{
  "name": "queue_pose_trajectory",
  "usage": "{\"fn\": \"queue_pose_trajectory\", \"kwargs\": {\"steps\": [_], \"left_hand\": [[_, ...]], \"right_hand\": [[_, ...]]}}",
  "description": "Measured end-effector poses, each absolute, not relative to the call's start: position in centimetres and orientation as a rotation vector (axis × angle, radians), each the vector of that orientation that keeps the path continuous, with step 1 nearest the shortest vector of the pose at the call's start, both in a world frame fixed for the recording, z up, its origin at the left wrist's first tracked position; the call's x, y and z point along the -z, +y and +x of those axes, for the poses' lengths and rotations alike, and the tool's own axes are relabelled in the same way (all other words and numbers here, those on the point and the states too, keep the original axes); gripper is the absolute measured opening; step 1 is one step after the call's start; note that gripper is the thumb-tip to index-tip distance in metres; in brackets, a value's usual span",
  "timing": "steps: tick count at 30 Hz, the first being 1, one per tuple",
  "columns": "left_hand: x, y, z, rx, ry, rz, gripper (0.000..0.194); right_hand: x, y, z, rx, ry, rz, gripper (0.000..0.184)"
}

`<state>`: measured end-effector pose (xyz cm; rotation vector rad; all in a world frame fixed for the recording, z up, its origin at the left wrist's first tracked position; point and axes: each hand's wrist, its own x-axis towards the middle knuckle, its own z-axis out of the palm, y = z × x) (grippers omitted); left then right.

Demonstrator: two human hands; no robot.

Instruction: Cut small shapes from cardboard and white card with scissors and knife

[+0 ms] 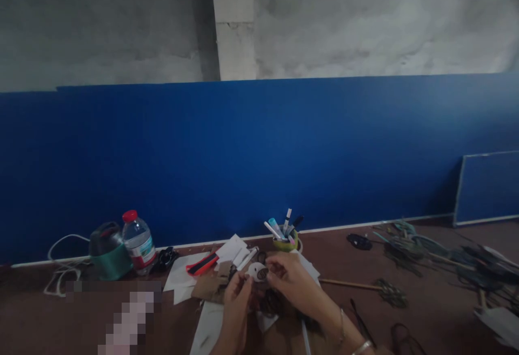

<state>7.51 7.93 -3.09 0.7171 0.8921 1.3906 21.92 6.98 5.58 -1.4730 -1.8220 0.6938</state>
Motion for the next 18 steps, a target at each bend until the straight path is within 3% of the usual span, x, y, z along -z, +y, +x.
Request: {"fn": "queue_pose_trajectory", "kwargs": {"steps": [18], "left_hand": [[4.6,8.5,7.9,-1.408,0.819,0.733,0.047]], "right_hand": [[-2.5,8.5,21.8,-0.838,-1.701,-1.387,0.019]]}}
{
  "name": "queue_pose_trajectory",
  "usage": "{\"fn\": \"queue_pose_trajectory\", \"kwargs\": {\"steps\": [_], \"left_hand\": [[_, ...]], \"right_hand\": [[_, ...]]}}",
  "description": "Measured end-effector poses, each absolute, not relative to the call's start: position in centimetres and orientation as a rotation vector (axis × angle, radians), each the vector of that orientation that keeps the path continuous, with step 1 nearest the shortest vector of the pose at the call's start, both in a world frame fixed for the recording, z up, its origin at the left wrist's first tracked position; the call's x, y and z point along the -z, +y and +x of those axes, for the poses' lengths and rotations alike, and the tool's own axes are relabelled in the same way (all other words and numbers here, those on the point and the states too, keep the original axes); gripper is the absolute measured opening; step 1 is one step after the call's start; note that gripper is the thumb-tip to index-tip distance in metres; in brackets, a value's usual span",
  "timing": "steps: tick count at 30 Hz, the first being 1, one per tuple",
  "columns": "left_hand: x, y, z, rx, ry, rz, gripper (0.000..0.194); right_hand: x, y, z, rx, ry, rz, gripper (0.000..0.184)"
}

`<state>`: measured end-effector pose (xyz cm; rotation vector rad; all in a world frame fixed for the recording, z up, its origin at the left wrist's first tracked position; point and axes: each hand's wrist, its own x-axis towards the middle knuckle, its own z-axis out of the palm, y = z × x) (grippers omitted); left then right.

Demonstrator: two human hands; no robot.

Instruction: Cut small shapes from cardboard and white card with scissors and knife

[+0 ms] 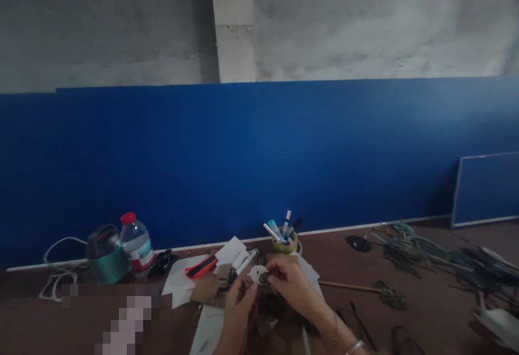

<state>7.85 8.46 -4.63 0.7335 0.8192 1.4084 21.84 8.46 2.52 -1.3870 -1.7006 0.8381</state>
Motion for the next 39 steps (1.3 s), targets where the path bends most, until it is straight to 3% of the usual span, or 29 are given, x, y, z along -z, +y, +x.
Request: {"fn": "queue_pose_trajectory", "kwargs": {"steps": [8,22,30,39], "left_hand": [[4.8,8.6,7.5,-1.405,0.873,0.706,0.050],[3.5,7.6,7.4,-1.344,1.041,0.847,0.048],[3.7,7.6,7.2,-1.348,1.008,0.865,0.041],[3.6,7.6,7.2,-1.344,1.018,0.894,0.040]], "right_hand": [[-2.8,8.7,22.9,-0.689,-1.795,-1.407,0.021],[-3.7,10.7,28.0,-0.327,-1.688,-1.978,0.025],[-2.8,12.2,27.8,-0.263,-1.763,-1.916,0.031],[-2.5,13.0,27.6,-0.248,-1.747,-1.957,0.021]]}}
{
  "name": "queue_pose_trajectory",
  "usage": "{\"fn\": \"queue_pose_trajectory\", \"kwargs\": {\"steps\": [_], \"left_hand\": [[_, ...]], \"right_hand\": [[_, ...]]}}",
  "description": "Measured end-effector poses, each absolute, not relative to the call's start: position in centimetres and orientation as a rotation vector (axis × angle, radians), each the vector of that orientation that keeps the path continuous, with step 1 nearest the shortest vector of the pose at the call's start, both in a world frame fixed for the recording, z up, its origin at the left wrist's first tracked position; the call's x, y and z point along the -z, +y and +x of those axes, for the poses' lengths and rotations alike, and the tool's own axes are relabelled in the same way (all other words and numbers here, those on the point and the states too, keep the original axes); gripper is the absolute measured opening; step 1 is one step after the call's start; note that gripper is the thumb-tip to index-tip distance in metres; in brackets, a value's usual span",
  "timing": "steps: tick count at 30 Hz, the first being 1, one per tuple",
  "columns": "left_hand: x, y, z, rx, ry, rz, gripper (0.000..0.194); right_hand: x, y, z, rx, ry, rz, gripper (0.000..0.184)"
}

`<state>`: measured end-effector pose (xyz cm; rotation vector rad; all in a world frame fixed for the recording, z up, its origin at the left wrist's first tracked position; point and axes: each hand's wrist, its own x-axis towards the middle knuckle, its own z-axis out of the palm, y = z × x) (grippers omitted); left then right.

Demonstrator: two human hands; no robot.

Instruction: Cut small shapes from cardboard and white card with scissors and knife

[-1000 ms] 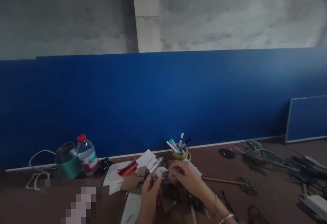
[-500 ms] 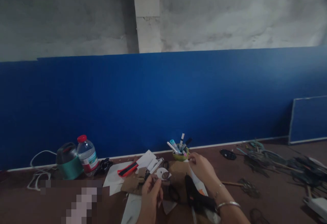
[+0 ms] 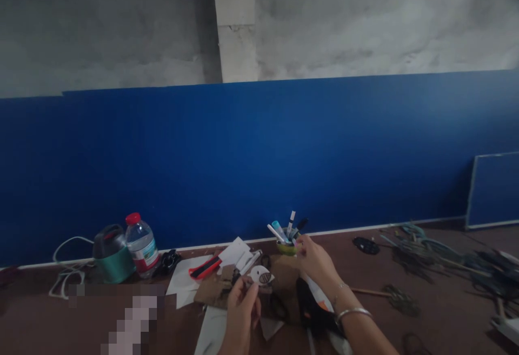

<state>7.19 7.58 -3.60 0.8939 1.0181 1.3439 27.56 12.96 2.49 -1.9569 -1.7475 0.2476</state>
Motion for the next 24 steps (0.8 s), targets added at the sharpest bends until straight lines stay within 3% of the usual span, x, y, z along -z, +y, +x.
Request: {"fn": "queue_pose_trajectory", "kwargs": {"steps": [24], "left_hand": [[3.3,7.5,7.3,-1.339,1.029,0.874,0.043]], "right_hand": [[-3.9,15.0,24.3,0.047,-2.028,-1.962,0.024]]}}
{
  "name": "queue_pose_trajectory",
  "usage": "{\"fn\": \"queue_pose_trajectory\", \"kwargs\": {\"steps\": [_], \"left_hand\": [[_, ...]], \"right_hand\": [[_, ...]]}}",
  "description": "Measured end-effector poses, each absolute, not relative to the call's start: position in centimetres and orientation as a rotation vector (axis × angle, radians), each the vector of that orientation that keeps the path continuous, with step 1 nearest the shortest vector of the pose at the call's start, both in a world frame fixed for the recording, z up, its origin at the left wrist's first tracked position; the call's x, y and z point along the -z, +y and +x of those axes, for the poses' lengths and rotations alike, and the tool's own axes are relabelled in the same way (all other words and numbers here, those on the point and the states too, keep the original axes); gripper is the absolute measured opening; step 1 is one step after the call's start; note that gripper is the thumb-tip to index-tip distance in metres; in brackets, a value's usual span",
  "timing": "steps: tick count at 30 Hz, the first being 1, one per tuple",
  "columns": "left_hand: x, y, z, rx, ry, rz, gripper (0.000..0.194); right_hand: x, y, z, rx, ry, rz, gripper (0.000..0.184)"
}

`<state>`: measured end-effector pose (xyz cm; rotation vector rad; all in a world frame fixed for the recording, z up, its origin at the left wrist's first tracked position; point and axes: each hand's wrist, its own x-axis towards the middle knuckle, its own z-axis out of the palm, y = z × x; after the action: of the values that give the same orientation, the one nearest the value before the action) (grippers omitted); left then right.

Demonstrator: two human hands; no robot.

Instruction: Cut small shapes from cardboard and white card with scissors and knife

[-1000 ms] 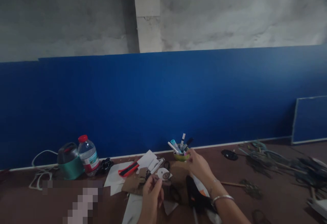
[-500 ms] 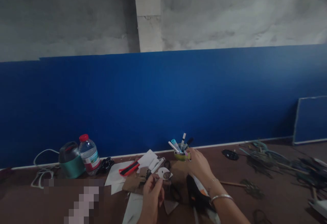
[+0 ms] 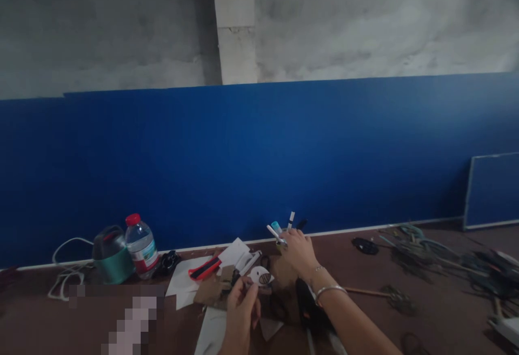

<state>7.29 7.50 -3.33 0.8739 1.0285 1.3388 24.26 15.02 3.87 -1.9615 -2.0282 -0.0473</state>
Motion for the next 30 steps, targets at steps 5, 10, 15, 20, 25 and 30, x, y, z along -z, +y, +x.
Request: {"fn": "queue_pose_trajectory", "kwargs": {"steps": [5,10,15,20,25,30], "left_hand": [[3.4,7.6,7.3,-1.339,1.030,0.881,0.045],[3.6,7.7,7.2,-1.348,1.016,0.873,0.043],[3.9,7.8,7.3,-1.344,1.036,0.867,0.044],[4.1,7.8,7.3,-1.348,1.025,0.871,0.045],[4.2,8.0,7.1,-1.342,1.006,0.883,0.046],[4.6,8.1,7.0,-1.326,1.014,0.892,0.047]], "right_hand": [[-3.4,15.8,24.1,0.075,-2.080,-1.954,0.019],[-3.3,15.9,24.2,0.093,-2.093,-1.947,0.019],[-3.1,15.4,24.3,0.102,-2.069,-1.994,0.027],[-2.9,14.7,25.2,0.090,-2.001,-2.094,0.040],[-2.9,14.6,26.7,0.023,-1.976,-2.137,0.028],[-2.5,14.9,27.7,-0.046,-2.008,-2.063,0.028]]}}
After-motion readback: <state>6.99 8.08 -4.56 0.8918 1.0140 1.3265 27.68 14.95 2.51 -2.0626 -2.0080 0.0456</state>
